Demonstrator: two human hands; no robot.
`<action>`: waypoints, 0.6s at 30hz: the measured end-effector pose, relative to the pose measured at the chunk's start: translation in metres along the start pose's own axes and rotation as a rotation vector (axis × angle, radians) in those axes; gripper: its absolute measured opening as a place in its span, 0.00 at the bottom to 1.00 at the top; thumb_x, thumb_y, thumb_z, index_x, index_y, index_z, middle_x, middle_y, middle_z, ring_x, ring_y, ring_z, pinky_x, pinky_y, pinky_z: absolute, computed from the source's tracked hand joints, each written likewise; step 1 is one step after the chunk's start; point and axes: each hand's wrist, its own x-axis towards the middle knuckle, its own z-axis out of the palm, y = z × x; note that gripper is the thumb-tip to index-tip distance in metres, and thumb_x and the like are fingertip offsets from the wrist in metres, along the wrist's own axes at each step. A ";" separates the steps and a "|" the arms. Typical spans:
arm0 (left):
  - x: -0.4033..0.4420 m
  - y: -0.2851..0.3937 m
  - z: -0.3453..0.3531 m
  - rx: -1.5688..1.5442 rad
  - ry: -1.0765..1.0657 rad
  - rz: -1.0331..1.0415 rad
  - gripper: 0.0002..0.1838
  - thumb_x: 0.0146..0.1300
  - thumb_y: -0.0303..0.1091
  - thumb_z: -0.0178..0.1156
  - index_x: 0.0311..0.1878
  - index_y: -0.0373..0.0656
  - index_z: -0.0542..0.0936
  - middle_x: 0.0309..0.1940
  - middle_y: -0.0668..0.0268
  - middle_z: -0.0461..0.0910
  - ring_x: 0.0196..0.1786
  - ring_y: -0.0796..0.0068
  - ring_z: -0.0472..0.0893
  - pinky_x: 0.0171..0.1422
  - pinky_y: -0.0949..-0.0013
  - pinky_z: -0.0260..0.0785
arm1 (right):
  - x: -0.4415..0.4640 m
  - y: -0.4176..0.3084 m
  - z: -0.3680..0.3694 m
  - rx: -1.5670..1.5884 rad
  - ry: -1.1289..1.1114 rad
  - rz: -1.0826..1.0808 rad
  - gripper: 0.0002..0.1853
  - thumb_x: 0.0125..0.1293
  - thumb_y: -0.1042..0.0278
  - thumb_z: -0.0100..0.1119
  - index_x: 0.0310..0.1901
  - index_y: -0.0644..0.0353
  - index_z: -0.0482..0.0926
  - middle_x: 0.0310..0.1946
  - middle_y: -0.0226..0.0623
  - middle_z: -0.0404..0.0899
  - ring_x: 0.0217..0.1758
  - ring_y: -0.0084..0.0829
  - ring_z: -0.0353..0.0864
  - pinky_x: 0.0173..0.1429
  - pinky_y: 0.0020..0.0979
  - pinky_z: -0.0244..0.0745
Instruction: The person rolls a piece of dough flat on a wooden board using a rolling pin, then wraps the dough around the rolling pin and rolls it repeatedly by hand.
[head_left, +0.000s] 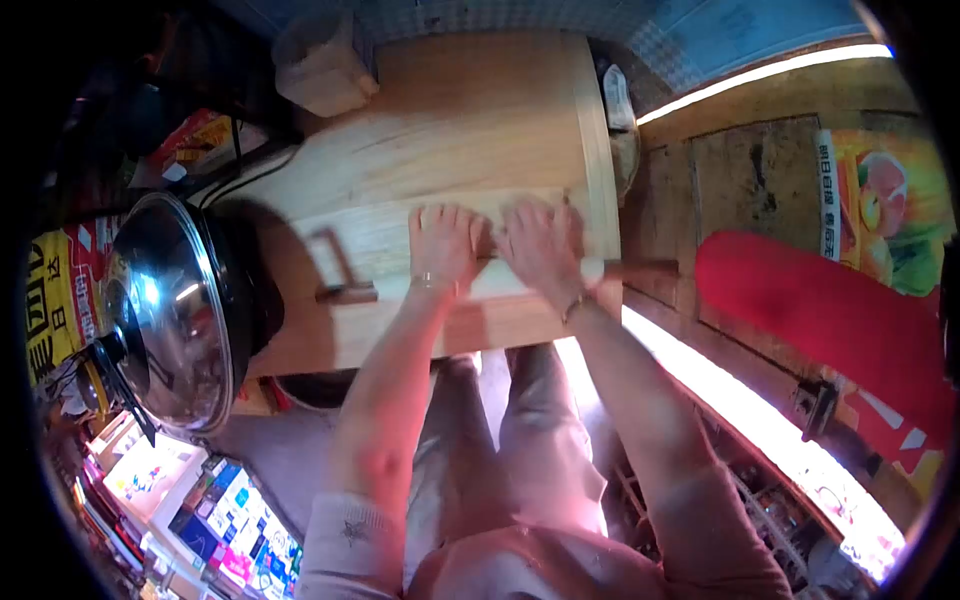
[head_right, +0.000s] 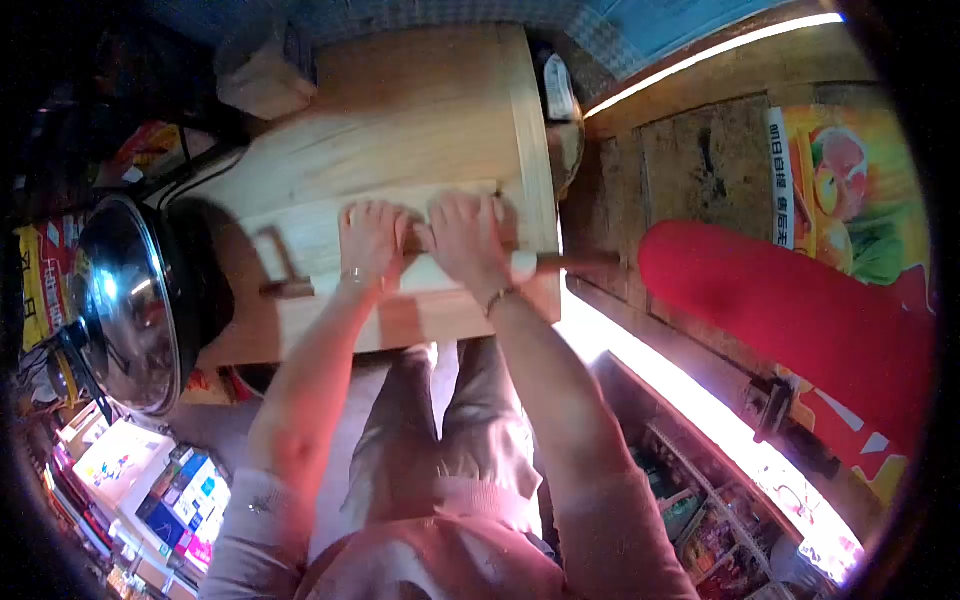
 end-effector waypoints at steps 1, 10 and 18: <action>0.015 -0.008 0.002 0.278 0.187 0.021 0.17 0.63 0.39 0.52 0.54 0.47 0.76 0.51 0.65 0.75 0.58 0.67 0.71 0.69 0.47 0.51 | 0.033 0.011 0.000 0.064 0.086 0.042 0.19 0.64 0.52 0.51 0.48 0.57 0.75 0.50 0.36 0.74 0.59 0.38 0.68 0.67 0.50 0.54; 0.063 -0.008 -0.013 0.032 0.302 -0.036 0.23 0.67 0.44 0.48 0.61 0.45 0.73 0.60 0.64 0.74 0.67 0.67 0.67 0.74 0.41 0.41 | 0.068 0.007 0.017 0.252 0.133 0.040 0.20 0.64 0.55 0.50 0.52 0.60 0.75 0.49 0.39 0.77 0.62 0.39 0.68 0.67 0.50 0.54; 0.021 -0.033 0.000 -0.065 0.364 -0.167 0.28 0.66 0.44 0.47 0.67 0.41 0.67 0.61 0.57 0.72 0.68 0.60 0.66 0.74 0.40 0.42 | 0.024 0.062 0.009 0.323 0.029 0.084 0.27 0.56 0.61 0.61 0.56 0.66 0.72 0.59 0.43 0.72 0.64 0.41 0.66 0.68 0.49 0.55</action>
